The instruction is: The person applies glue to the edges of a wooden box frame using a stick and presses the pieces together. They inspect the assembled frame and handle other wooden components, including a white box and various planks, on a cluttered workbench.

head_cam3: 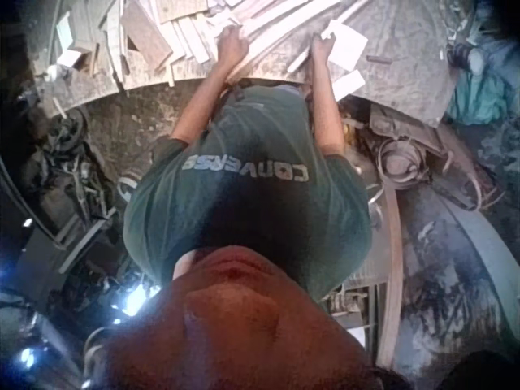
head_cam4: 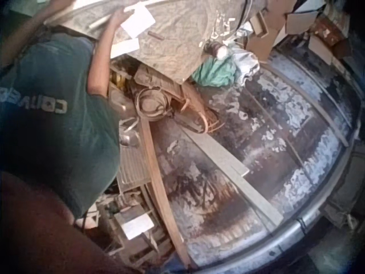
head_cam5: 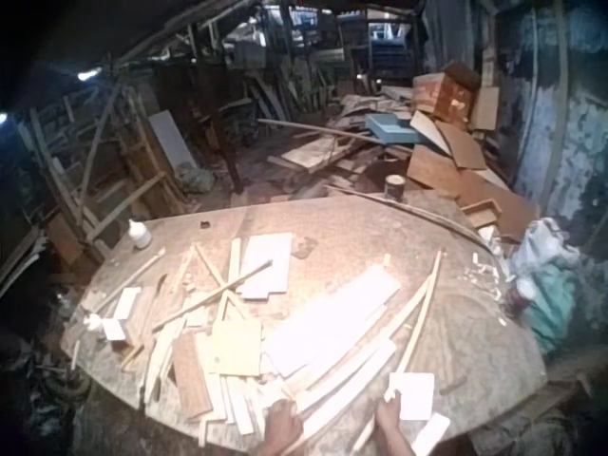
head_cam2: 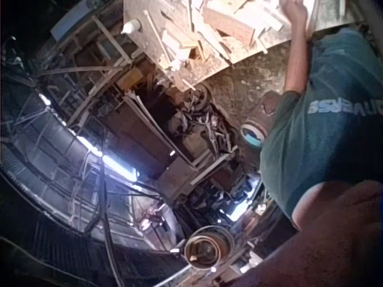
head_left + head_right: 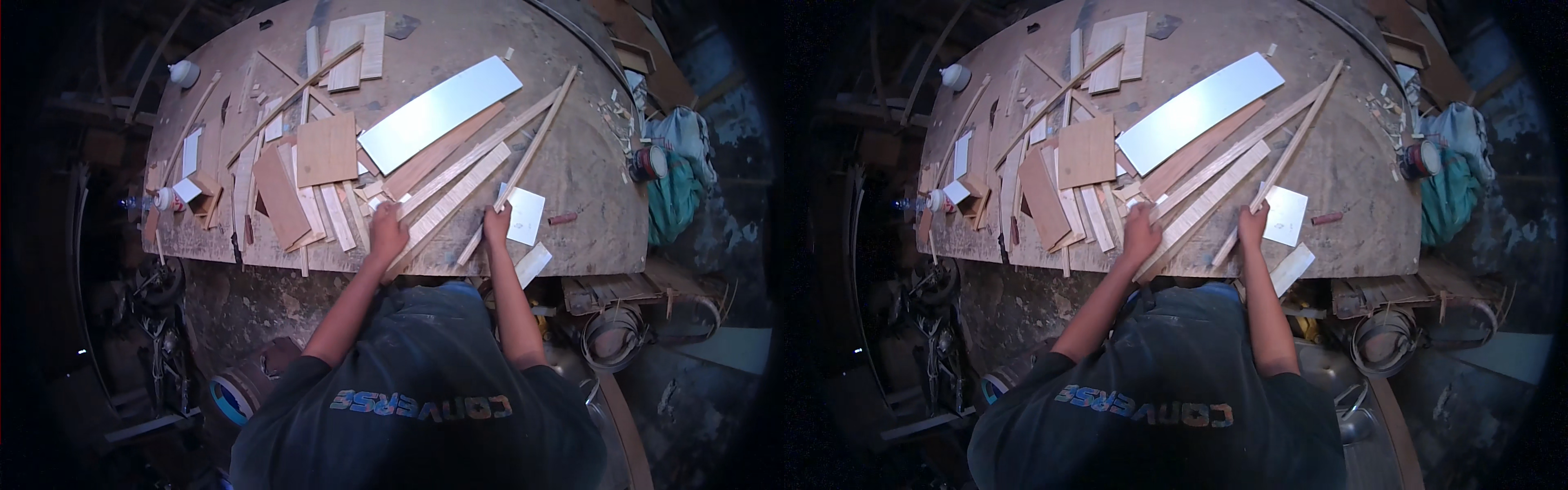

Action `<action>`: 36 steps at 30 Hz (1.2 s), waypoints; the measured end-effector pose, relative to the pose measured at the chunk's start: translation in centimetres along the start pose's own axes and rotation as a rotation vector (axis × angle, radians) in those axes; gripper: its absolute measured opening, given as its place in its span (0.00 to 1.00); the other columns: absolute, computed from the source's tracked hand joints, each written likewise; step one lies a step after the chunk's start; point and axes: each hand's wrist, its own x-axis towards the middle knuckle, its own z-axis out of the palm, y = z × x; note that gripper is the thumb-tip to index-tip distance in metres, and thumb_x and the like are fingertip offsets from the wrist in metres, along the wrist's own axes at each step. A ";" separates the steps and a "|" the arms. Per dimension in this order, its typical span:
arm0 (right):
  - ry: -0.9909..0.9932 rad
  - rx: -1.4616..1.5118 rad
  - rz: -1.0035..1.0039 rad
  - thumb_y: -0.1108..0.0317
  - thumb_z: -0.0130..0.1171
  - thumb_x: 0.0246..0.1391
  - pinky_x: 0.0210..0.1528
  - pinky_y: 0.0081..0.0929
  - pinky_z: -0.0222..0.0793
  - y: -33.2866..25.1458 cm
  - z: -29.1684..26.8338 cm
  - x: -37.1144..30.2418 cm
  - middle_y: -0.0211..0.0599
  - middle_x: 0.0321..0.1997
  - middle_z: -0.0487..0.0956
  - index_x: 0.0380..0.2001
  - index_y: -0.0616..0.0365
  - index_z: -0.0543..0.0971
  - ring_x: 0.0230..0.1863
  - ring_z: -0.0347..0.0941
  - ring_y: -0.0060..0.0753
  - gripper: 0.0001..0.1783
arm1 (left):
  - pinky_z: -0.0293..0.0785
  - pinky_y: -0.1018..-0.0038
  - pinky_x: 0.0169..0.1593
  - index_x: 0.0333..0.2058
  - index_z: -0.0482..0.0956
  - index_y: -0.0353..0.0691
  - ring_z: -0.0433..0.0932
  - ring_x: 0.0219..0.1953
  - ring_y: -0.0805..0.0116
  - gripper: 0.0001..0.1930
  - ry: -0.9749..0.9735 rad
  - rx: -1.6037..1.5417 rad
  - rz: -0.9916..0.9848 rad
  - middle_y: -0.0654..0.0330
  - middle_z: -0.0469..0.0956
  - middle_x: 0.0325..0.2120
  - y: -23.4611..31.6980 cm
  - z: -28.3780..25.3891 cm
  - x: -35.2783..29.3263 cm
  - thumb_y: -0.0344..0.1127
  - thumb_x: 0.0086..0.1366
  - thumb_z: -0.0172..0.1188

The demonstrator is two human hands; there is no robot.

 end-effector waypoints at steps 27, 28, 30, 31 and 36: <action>0.147 -0.341 -0.048 0.69 0.61 0.51 0.68 0.45 0.54 -2.5 1.6 -8.1 0.69 0.61 0.64 0.65 0.68 0.55 0.65 0.59 0.64 0.41 | 0.62 0.51 0.63 0.61 0.69 0.46 0.64 0.64 0.51 0.32 -0.035 0.433 -0.041 0.48 0.65 0.61 -10.2 -4.8 8.7 0.39 0.56 0.66; 0.153 -0.386 -0.082 0.69 0.61 0.50 0.68 0.46 0.53 -2.6 1.7 -8.7 0.70 0.61 0.63 0.65 0.68 0.55 0.66 0.57 0.65 0.41 | 0.60 0.49 0.63 0.62 0.67 0.46 0.62 0.65 0.51 0.34 -0.047 0.551 -0.009 0.49 0.64 0.62 -11.2 -5.4 9.7 0.40 0.56 0.66; 0.160 -0.449 -0.140 0.70 0.62 0.48 0.69 0.46 0.52 -3.0 2.2 -9.9 0.66 0.62 0.62 0.64 0.68 0.57 0.67 0.55 0.64 0.41 | 0.61 0.51 0.63 0.63 0.65 0.47 0.63 0.65 0.52 0.34 -0.140 0.465 0.020 0.50 0.66 0.61 -13.4 -7.5 11.8 0.39 0.58 0.64; 0.139 -0.472 -0.171 0.70 0.62 0.48 0.69 0.46 0.52 -3.4 2.7 -10.4 0.66 0.62 0.62 0.64 0.68 0.58 0.67 0.55 0.63 0.40 | 0.61 0.51 0.63 0.64 0.64 0.47 0.64 0.65 0.52 0.34 -0.188 0.420 0.034 0.51 0.67 0.61 -14.1 -8.5 12.6 0.39 0.59 0.64; -0.031 -0.489 -0.449 0.73 0.57 0.48 0.67 0.43 0.57 -6.7 8.3 -12.8 0.62 0.59 0.66 0.60 0.68 0.64 0.63 0.61 0.60 0.33 | 0.71 0.55 0.55 0.53 0.77 0.39 0.77 0.51 0.45 0.18 0.256 0.328 0.261 0.48 0.79 0.49 -18.1 -12.2 15.0 0.35 0.66 0.55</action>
